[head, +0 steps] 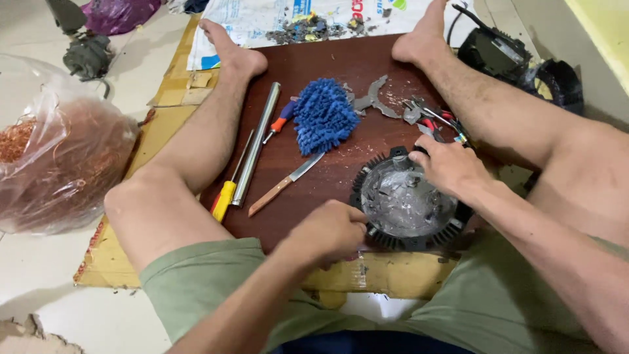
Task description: The person scrapes debris or sealant from a circular metal component using a thin metal pick.
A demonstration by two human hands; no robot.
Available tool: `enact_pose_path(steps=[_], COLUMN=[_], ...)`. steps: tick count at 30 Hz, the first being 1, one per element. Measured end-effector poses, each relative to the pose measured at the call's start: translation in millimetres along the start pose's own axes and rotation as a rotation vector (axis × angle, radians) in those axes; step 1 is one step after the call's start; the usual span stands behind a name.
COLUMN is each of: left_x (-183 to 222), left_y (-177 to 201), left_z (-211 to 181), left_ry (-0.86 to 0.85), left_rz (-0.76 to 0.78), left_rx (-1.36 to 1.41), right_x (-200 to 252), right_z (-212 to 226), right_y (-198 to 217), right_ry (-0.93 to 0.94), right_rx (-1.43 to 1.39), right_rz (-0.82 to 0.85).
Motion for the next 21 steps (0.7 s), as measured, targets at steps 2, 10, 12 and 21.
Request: enact_pose_path(steps=[2, 10, 12, 21], left_x=[-8.5, -13.9, -51.6, -16.5], left_y=[-17.1, -70.0, -83.4, -75.3], left_z=[-2.1, -2.6, 16.5, -2.5], left_ry=[0.032, -0.075, 0.112, -0.109], left_rz=[-0.045, -0.130, -0.124, -0.235], left_rx=[-0.043, -0.176, 0.223, -0.110], right_x=[-8.6, -38.9, -41.3, -44.2], right_z=[-4.1, -26.7, -25.5, -26.6], right_y=[-4.6, -25.2, -19.9, -18.5], right_ry=[0.022, 0.086, -0.001, 0.059], right_rx=[0.006, 0.071, 0.043, 0.058], right_rz=[-0.003, -0.049, 0.004, -0.026])
Point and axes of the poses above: each hand's wrist, its own x-axis away from the middle knuckle, its own y-axis out of the back of the hand, z = x × y, the point moved 2 cm from there along -x, towards the middle knuckle, and after that the axes turned 14 degrees about -z, right-handed, at the moved point
